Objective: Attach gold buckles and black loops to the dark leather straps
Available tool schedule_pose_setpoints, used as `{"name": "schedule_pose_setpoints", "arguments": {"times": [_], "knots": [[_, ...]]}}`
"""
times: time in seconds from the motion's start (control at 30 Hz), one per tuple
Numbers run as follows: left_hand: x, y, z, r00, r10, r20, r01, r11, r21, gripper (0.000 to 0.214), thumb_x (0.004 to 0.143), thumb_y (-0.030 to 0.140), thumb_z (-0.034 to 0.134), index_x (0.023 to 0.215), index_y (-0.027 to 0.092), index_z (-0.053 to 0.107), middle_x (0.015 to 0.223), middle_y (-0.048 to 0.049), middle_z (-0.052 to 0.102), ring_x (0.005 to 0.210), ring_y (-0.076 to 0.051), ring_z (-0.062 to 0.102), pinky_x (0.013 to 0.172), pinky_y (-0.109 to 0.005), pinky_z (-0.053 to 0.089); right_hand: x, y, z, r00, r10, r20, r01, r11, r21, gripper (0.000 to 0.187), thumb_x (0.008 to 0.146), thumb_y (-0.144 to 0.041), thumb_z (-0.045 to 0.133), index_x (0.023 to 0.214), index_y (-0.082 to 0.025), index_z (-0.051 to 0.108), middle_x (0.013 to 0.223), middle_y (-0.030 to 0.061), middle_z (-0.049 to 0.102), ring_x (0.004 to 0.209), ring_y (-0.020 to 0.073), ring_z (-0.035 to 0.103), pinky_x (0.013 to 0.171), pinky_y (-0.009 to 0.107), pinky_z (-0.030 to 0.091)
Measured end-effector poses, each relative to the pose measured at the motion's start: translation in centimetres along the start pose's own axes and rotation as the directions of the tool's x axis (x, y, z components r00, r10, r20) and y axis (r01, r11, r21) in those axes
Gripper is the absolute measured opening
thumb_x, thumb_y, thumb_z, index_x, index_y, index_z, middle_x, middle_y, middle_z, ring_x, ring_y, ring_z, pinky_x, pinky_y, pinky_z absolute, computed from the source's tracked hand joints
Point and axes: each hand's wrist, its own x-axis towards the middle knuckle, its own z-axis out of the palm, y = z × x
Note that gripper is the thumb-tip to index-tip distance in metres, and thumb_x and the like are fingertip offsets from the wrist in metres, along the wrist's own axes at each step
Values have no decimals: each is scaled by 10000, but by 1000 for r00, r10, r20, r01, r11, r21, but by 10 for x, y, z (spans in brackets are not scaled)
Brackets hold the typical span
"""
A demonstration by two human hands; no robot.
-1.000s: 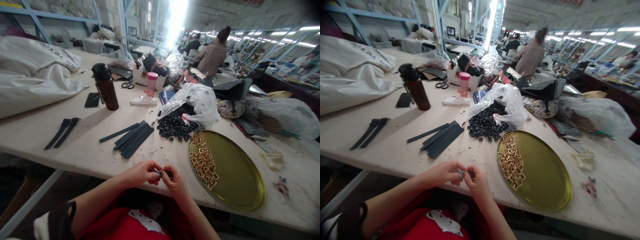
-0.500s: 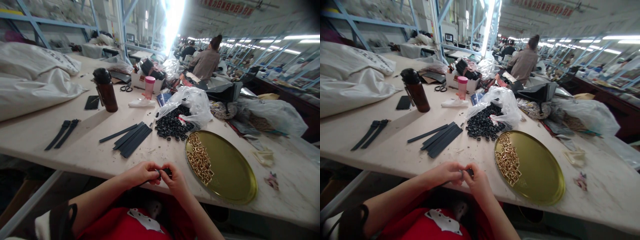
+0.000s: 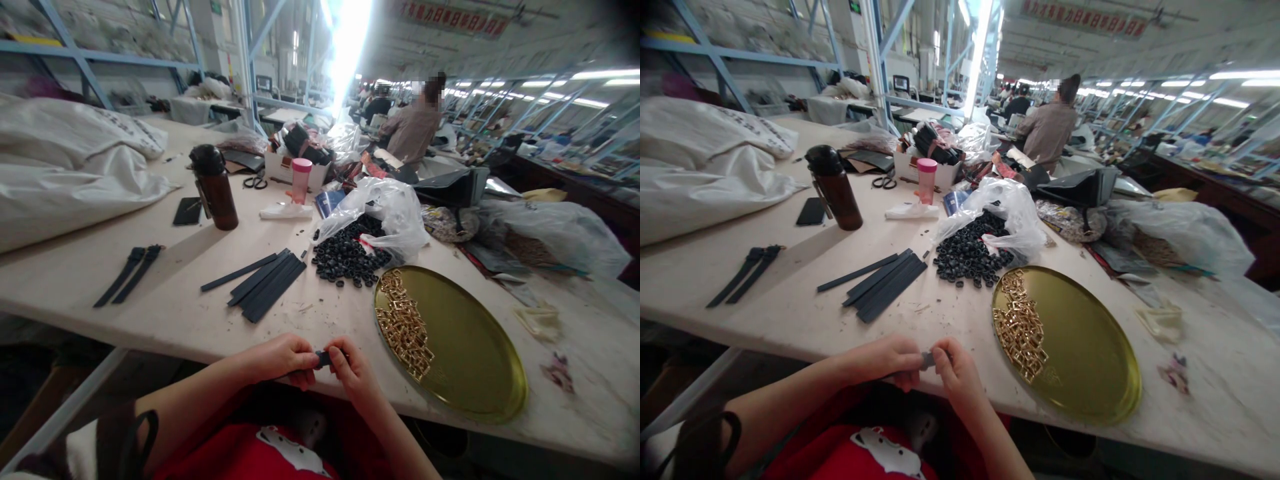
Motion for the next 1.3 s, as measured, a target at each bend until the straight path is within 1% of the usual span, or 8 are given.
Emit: {"name": "schedule_pose_setpoints", "arguments": {"times": [0.2, 0.4, 0.77, 0.97, 1.07, 1.13, 1.2, 1.3], "knots": [[14, -7, 1, 997, 68, -24, -66, 995, 76, 322, 757, 383, 474, 612, 110, 561, 536, -8, 560, 493, -96, 523, 516, -196, 401, -1, 2, 1, 994, -110, -22, 103, 972, -210, 238, 867, -355, 374, 803, -180, 522, 677, 0, 527, 635, 117, 480, 590, 236, 366], [19, -4, -3, 1000, 31, 0, -31, 999, -20, 193, 735, 301, 477, 727, 126, 556, 548, 11, 569, 421, -80, 484, 475, -194, 395, 8, 15, 11, 985, -92, -149, 71, 988, -139, 265, 871, -381, 353, 797, -179, 508, 649, -2, 524, 601, 118, 498, 564, 230, 401], [19, -2, -6, 995, 94, -24, -79, 931, 357, 250, 762, 246, 439, 556, 153, 547, 464, 17, 517, 457, -95, 499, 476, -179, 354, 2, 22, 16, 961, -211, -181, 163, 955, -249, 215, 864, -331, 376, 813, -207, 544, 652, 5, 576, 590, 127, 543, 545, 221, 437], [28, -1, -6, 984, 167, -57, -121, 874, 471, 290, 801, 313, 428, 603, 161, 575, 510, 5, 548, 473, -106, 508, 465, -187, 343, 10, 25, 13, 971, -148, -187, 107, 971, -214, 250, 866, -373, 353, 864, -200, 534, 700, 15, 594, 631, 141, 565, 580, 238, 451], [30, 11, -32, 921, 298, -251, -24, 687, 726, 290, 799, 411, 479, 734, 172, 630, 669, -39, 612, 641, -158, 572, 542, -213, 379, 27, 23, 2, 978, -90, -188, 38, 964, -262, 281, 858, -415, 360, 911, -189, 517, 730, 30, 607, 660, 161, 577, 594, 264, 447], [33, 17, -57, 795, 395, -459, 185, 563, 805, 277, 797, 409, 504, 854, 164, 621, 845, -76, 619, 800, -194, 577, 655, -236, 407, 40, 22, -2, 972, -125, -199, 43, 926, -374, 279, 854, -417, 369, 868, -187, 527, 728, 42, 602, 685, 182, 565, 613, 291, 428], [36, 18, -80, 702, 414, -580, 334, 528, 781, 256, 803, 335, 507, 927, 123, 579, 937, -121, 588, 863, -221, 564, 722, -274, 415, 51, 23, -2, 956, -216, -197, 88, 855, -511, 257, 851, -388, 387, 796, -188, 541, 742, 54, 592, 727, 202, 543, 654, 321, 404], [41, 15, -98, 673, 410, -616, 398, 500, 769, 174, 796, 238, 489, 881, 102, 558, 914, -137, 575, 848, -230, 565, 729, -300, 424, 57, 32, 0, 936, -286, -205, 114, 797, -593, 217, 851, -341, 404, 779, -189, 541, 786, 61, 583, 785, 210, 521, 713, 347, 394]]}}
